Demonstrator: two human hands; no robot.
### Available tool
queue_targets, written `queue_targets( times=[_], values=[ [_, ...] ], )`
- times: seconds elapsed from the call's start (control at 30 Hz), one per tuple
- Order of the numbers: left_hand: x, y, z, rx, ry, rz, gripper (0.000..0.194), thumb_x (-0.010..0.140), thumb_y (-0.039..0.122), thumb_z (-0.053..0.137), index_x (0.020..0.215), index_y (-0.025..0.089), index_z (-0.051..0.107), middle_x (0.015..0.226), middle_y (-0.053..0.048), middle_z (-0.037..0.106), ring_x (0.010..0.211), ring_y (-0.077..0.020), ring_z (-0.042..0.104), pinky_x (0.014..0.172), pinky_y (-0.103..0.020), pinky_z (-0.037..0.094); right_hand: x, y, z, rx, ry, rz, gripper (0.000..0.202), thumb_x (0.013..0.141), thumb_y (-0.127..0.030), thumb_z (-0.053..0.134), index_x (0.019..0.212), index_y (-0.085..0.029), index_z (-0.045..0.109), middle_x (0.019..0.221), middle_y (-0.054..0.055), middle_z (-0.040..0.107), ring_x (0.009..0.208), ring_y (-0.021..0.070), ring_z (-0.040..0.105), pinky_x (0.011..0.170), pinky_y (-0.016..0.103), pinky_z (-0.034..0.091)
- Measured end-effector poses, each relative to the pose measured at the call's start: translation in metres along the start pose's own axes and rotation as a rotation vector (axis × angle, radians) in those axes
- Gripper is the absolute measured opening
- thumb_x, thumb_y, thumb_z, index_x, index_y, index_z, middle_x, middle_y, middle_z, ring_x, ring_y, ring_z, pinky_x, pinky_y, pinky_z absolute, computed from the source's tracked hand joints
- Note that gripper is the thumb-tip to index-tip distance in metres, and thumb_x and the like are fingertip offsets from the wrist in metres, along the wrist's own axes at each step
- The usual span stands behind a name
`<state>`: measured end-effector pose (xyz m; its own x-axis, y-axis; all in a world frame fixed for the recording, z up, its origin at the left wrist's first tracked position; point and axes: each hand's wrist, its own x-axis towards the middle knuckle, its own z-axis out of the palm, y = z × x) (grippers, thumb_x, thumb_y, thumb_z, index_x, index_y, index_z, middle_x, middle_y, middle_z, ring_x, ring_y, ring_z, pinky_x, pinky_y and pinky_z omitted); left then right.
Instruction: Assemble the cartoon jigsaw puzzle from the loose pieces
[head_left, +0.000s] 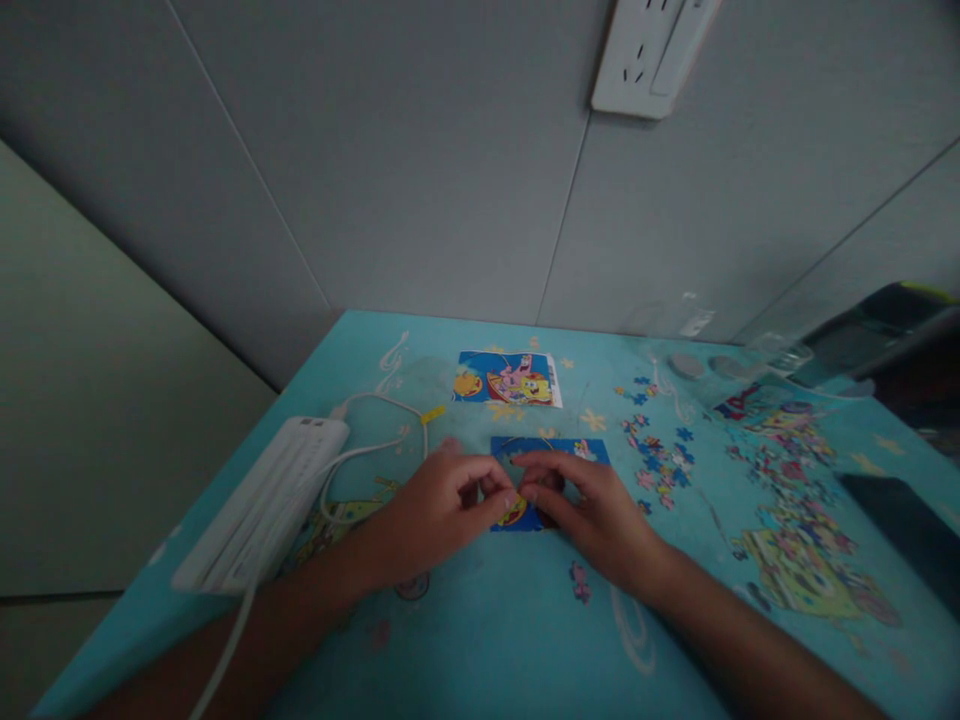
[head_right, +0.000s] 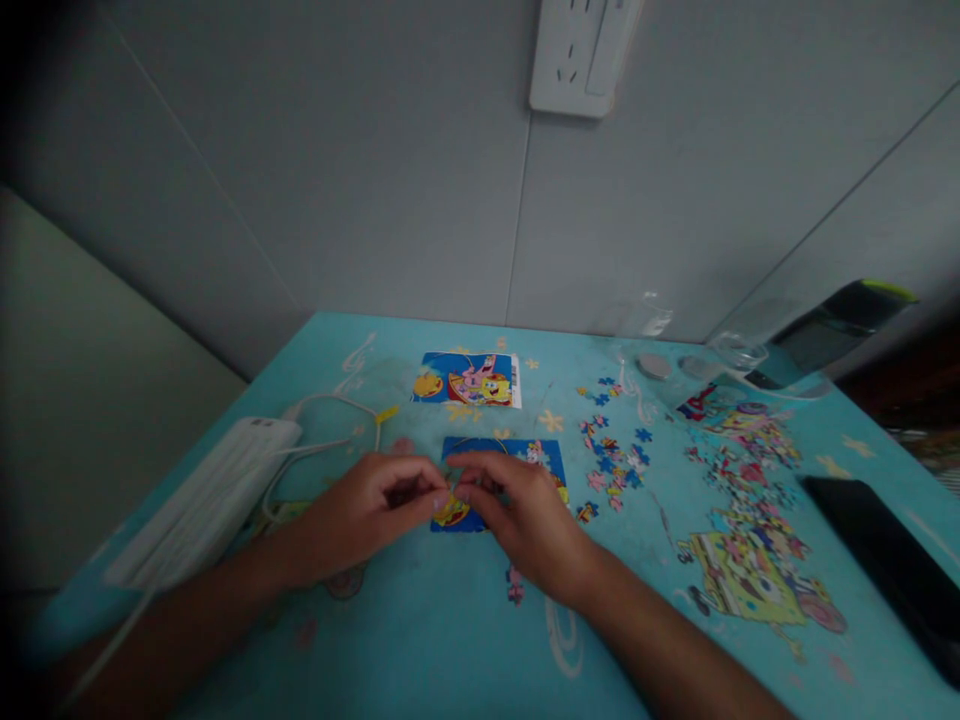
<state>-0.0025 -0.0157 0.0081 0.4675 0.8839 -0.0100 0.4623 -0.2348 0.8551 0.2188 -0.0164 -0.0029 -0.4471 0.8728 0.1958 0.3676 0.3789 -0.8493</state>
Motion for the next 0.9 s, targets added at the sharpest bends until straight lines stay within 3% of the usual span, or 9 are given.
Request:
queue_targets(
  times=[0.23, 0.4, 0.57, 0.73, 0.9],
  values=[
    [0.001, -0.0024, 0.0033, -0.184, 0.008, -0.143, 0.026, 0.095, 0.041, 0.053, 0.093, 0.019, 0.067, 0.074, 0.003, 0.06, 0.043, -0.0051, 0.045, 0.04, -0.019, 0.031, 0.0007, -0.0001, 0.0016, 0.079, 0.06, 0.049, 0.023, 0.094, -0.031, 0.064, 0.115, -0.023, 0.069, 0.075, -0.001, 0.066, 0.063, 0.0126, 0.061, 0.06, 0.026, 0.052],
    [0.0016, -0.0046, 0.0014, -0.271, -0.055, -0.186, 0.03, 0.095, 0.044, 0.053, 0.093, 0.018, 0.067, 0.057, 0.006, 0.051, 0.039, -0.0061, 0.044, 0.038, -0.018, 0.028, 0.0018, -0.0023, 0.0022, 0.156, 0.044, 0.115, 0.019, 0.092, -0.03, 0.066, 0.107, -0.021, 0.072, 0.074, 0.0, 0.069, 0.062, 0.012, 0.062, 0.057, 0.025, 0.053],
    [0.0026, -0.0029, -0.0026, -0.144, -0.029, -0.124, 0.029, 0.095, 0.04, 0.053, 0.088, 0.02, 0.072, 0.065, 0.003, 0.059, 0.05, -0.0086, 0.049, 0.045, -0.02, 0.034, 0.0026, -0.0036, -0.0003, 0.147, 0.033, 0.14, 0.017, 0.092, -0.03, 0.066, 0.104, -0.022, 0.075, 0.071, -0.001, 0.069, 0.058, 0.0114, 0.061, 0.055, 0.024, 0.051],
    [0.0065, -0.007, -0.0021, -0.003, 0.015, -0.005, 0.026, 0.093, 0.034, 0.054, 0.082, 0.021, 0.073, 0.075, -0.001, 0.066, 0.078, -0.0164, 0.06, 0.068, -0.026, 0.045, 0.0023, -0.0035, -0.0007, 0.097, 0.009, 0.131, 0.016, 0.092, -0.027, 0.066, 0.103, -0.022, 0.076, 0.073, -0.001, 0.071, 0.061, 0.0118, 0.063, 0.058, 0.024, 0.052],
    [0.0069, -0.0086, -0.0028, 0.043, 0.002, -0.014, 0.025, 0.093, 0.033, 0.054, 0.079, 0.02, 0.07, 0.073, 0.001, 0.061, 0.073, -0.0149, 0.057, 0.065, -0.025, 0.042, 0.001, -0.0037, -0.0029, 0.02, -0.047, 0.046, 0.025, 0.094, -0.026, 0.064, 0.117, -0.026, 0.072, 0.089, 0.001, 0.075, 0.075, 0.0149, 0.067, 0.068, 0.028, 0.053]
  ],
)
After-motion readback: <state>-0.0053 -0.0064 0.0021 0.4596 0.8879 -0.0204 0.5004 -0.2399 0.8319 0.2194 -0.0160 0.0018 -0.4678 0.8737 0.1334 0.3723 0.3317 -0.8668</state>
